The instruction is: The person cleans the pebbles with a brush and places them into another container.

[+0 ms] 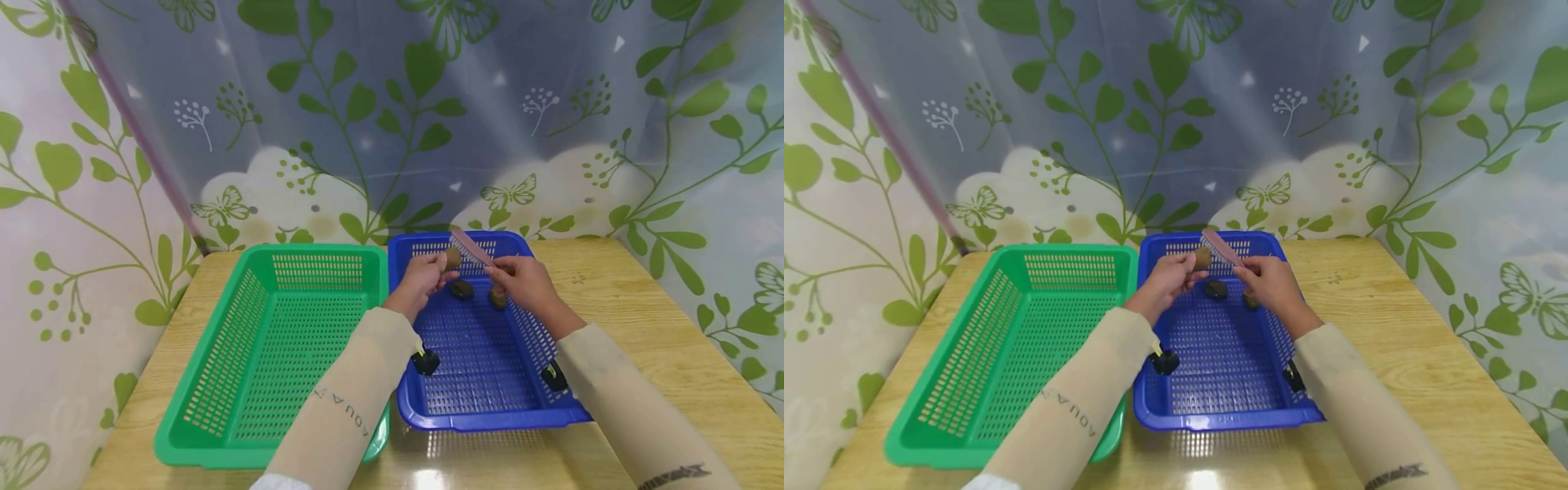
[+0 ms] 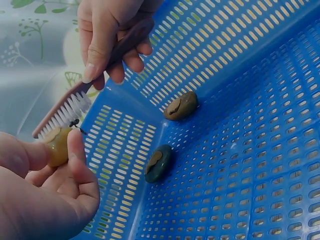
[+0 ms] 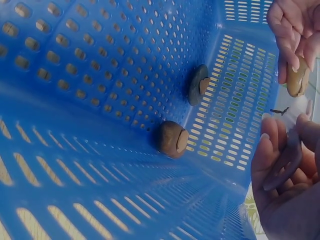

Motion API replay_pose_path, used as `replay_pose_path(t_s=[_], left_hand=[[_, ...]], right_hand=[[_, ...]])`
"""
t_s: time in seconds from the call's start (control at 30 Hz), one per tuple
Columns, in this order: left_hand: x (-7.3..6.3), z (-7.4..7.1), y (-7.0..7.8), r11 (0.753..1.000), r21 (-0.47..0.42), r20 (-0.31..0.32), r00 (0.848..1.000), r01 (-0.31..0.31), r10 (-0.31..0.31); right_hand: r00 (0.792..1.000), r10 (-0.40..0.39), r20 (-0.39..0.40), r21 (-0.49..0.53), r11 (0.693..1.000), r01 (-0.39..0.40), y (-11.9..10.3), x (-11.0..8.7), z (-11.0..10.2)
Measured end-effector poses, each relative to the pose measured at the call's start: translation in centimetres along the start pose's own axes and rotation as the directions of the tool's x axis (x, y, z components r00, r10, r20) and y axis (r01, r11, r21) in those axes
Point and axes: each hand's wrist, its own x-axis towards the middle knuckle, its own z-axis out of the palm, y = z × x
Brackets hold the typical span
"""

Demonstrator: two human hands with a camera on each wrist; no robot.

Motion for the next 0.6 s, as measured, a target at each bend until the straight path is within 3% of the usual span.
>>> replay_pose_path(t_s=[0.17, 0.33, 0.6], left_hand=[[-0.08, 0.04, 0.29, 0.994, -0.105, 0.033, 0.999, 0.019, -0.016], [-0.02, 0.13, 0.45, 0.977, -0.208, 0.06, 0.997, 0.049, -0.037], [0.13, 0.19, 0.26, 0.972, -0.232, 0.074, 0.997, 0.033, -0.016]], right_hand=[[1.0, -0.014, 0.011, -0.001, 1.0, 0.014, 0.02, 0.12, 0.07], [0.997, -0.077, 0.013, 0.036, 0.996, 0.077, 0.21, 0.23, 0.21], [0.993, -0.111, 0.051, 0.065, 0.992, 0.107, 0.14, 0.09, 0.23]])
